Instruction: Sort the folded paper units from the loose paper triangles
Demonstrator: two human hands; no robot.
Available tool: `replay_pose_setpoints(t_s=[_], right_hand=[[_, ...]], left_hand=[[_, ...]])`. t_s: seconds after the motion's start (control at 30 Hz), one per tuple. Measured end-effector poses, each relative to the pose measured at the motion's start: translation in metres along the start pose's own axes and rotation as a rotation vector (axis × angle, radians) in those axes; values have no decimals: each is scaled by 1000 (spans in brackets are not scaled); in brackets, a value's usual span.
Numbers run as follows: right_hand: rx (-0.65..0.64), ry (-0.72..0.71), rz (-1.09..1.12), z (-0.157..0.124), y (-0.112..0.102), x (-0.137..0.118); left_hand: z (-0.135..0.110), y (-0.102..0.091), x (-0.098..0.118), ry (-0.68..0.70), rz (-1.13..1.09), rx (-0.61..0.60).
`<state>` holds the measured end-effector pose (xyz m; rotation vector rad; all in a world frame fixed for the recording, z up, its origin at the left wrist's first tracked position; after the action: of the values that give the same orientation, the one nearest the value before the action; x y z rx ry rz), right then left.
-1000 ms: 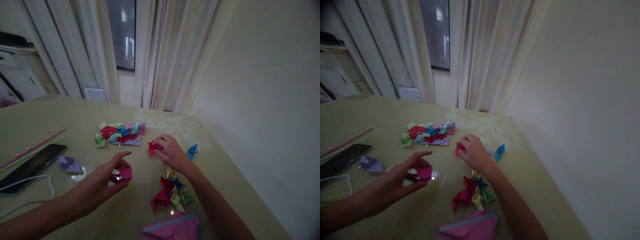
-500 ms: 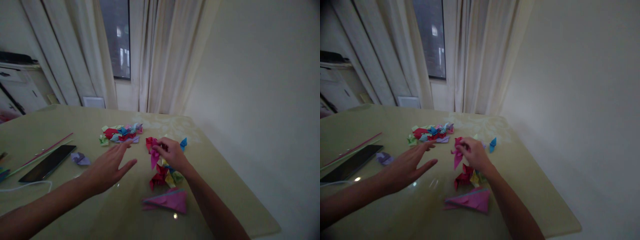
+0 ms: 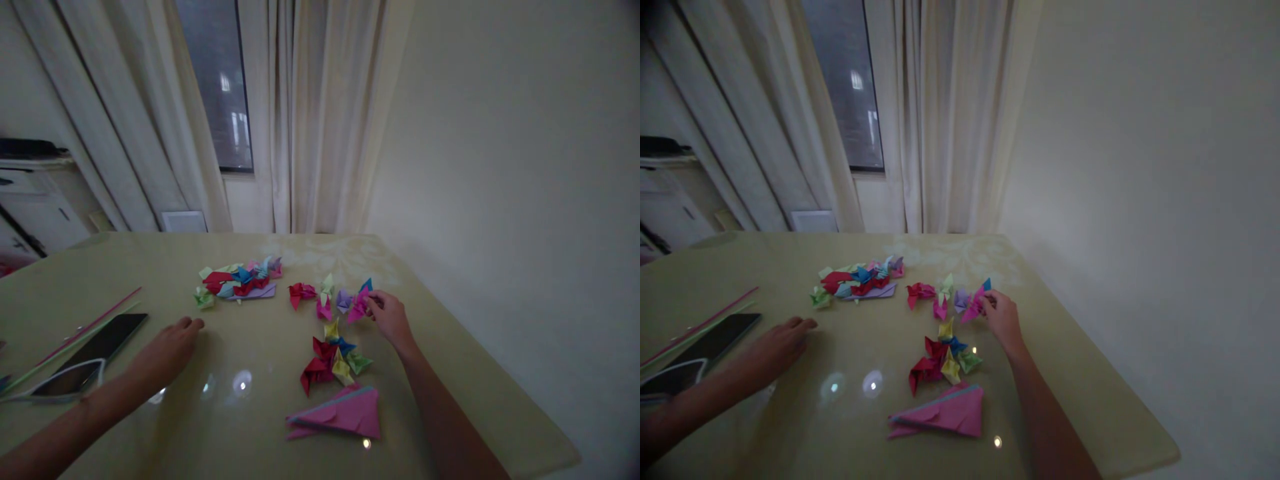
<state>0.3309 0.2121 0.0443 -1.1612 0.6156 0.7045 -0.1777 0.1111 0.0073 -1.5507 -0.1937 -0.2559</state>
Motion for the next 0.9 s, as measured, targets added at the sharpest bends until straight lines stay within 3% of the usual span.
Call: replay_pose_setpoints(t_s=[0.1,0.2,0.27,0.43,0.5,0.57,0.7,0.9], right_hand=[[145,-25,-102,-4,-12,-8],[221,-160,-107,-17,-16,-39],[143,-244,0,-30,-7,-64],[-296,-386,301,-74,41,-116],[-358,-417,347,-87,53,-125],[-343,-422,356,-93,58,-125],[-230,-342,413,-82,56,-110],[162,-104,457,-34,4,-57]], left_hand=[[-3,-5,47,159,-253,23],[-12,-14,97,293,-507,-9],[-16,-20,131,371,-624,-53],[-16,-34,198,409,-843,-55],[-16,-37,219,423,-920,-52],[-18,-38,236,453,-962,-59],[-14,-41,240,472,-886,-9],[46,-34,180,348,-613,227]])
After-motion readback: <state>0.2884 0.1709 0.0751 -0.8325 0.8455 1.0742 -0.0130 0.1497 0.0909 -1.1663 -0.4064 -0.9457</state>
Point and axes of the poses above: each hand's wrist, its own z-axis towards the middle knuckle, its own y-axis out of the palm, x = y × z, the point moved 7 cm from there along z, towards the middle knuckle, and after that the axes turned 10 degrees about -z, right-handed, at the moved point
